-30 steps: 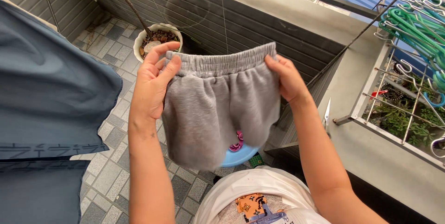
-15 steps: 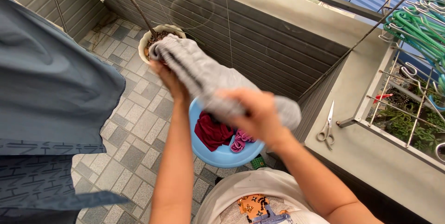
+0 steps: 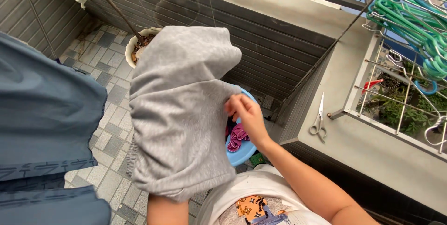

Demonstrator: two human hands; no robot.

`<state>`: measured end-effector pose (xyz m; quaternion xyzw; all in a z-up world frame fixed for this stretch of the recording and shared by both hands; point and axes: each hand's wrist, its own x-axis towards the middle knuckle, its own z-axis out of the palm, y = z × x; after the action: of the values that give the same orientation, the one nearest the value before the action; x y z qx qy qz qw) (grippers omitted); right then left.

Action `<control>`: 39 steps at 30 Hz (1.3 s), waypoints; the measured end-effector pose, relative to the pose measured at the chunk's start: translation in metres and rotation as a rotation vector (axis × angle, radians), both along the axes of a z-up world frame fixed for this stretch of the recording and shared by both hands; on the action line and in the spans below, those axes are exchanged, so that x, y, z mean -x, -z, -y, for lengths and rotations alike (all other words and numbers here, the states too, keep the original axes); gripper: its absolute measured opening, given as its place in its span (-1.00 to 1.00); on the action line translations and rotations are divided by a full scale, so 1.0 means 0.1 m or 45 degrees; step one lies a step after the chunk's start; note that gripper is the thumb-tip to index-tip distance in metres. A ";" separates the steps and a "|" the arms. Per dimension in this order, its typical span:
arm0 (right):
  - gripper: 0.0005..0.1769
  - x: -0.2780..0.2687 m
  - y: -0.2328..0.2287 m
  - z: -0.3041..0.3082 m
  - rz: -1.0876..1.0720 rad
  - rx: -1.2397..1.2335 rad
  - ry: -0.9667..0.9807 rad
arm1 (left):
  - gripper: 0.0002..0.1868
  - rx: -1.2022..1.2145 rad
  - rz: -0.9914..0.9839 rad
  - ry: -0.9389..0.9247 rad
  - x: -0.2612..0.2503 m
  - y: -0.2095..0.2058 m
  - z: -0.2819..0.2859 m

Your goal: The person hangs a black t-shirt and a gray patterned shirt on a clothesline using green hangers. They then pick up a pair of gray shorts from a blue basin, use scissors to trim loose threads from the waistband and leg openings, and place the shorts back into the basin.

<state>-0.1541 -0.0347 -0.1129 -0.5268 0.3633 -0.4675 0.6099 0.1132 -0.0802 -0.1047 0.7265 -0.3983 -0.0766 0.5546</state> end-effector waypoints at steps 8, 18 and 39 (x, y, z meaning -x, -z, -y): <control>-0.01 -0.05 -0.12 0.28 0.528 -0.495 -0.269 | -0.69 -0.152 -0.067 0.104 -0.12 0.28 -0.59; -0.35 -0.21 -0.37 0.46 0.621 -0.654 -0.388 | -0.64 -0.330 -0.166 0.164 -0.23 0.42 -1.03; -0.09 0.13 -1.13 0.13 0.233 0.228 -0.067 | -0.44 -0.107 -0.506 0.612 0.80 -0.68 -1.21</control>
<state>-0.1669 -0.0477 0.0002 -0.5436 0.2489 -0.5280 0.6031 0.0332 0.0412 -0.0372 0.6048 -0.4389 -0.3623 0.5571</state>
